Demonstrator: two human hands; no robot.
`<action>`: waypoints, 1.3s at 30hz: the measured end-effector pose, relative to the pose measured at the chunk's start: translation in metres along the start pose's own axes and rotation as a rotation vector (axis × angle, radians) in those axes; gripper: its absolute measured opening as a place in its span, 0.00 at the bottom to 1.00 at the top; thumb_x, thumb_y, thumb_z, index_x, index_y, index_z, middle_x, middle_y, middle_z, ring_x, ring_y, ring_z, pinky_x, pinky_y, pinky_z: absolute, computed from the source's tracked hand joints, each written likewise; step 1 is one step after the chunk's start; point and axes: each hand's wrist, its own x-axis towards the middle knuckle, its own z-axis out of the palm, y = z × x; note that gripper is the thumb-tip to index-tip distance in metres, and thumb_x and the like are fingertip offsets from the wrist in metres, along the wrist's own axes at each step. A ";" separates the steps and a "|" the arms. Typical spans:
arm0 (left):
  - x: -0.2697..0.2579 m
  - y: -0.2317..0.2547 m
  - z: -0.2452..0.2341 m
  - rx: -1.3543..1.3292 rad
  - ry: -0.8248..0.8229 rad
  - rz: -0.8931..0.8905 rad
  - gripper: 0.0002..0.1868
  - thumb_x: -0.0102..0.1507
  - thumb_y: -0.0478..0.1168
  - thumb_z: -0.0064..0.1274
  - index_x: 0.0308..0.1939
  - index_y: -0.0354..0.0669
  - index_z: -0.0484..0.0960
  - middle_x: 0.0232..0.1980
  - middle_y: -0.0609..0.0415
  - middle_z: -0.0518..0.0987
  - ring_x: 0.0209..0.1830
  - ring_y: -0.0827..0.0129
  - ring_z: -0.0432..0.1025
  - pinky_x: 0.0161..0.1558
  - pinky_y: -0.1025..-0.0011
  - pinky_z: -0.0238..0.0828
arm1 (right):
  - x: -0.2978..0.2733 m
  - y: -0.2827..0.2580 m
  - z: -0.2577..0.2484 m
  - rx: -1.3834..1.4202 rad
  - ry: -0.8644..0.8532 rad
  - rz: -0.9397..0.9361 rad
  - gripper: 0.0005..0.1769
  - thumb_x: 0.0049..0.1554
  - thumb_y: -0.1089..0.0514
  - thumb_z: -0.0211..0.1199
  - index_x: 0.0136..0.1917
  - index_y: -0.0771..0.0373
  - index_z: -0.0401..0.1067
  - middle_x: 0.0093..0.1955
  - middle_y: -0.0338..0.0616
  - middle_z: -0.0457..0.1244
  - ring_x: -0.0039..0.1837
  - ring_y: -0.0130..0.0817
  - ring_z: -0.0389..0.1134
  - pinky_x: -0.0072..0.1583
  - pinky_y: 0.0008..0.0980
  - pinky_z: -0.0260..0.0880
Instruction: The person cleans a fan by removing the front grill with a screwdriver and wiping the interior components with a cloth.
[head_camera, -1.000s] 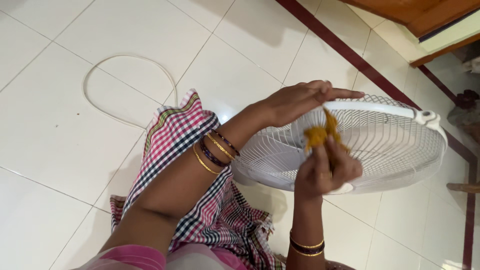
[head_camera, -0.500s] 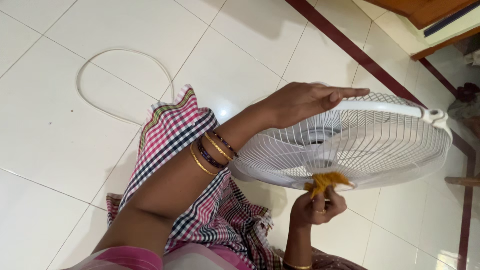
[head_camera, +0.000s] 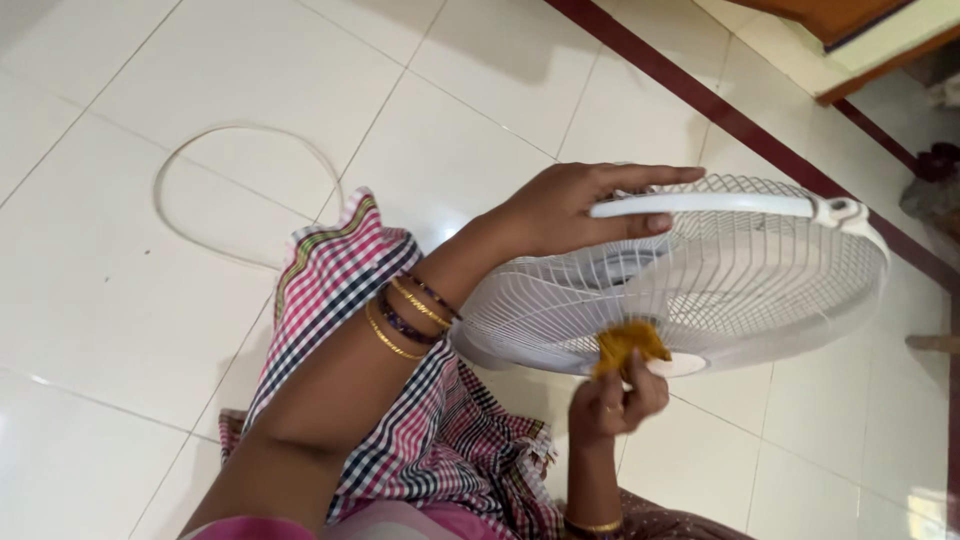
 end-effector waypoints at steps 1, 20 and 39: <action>-0.001 0.003 0.000 0.022 0.022 0.005 0.32 0.65 0.71 0.38 0.71 0.76 0.69 0.61 0.64 0.85 0.55 0.72 0.83 0.58 0.68 0.79 | -0.015 0.009 -0.013 -0.023 -0.043 0.054 0.12 0.63 0.72 0.67 0.54 0.61 0.69 0.62 0.47 0.63 0.60 0.42 0.61 0.57 0.42 0.63; -0.004 -0.005 -0.006 -0.048 0.029 -0.046 0.42 0.60 0.79 0.30 0.70 0.67 0.71 0.63 0.57 0.82 0.55 0.65 0.82 0.56 0.63 0.79 | 0.025 -0.030 0.025 0.059 -0.050 0.016 0.11 0.57 0.73 0.65 0.51 0.61 0.70 0.61 0.48 0.64 0.61 0.45 0.61 0.61 0.46 0.63; -0.008 0.012 -0.019 -0.085 0.017 -0.123 0.28 0.64 0.54 0.54 0.68 0.56 0.76 0.66 0.58 0.80 0.67 0.62 0.75 0.64 0.62 0.71 | 0.048 -0.034 0.021 0.176 -0.075 -0.008 0.13 0.52 0.69 0.70 0.48 0.63 0.70 0.60 0.51 0.67 0.59 0.46 0.66 0.59 0.46 0.67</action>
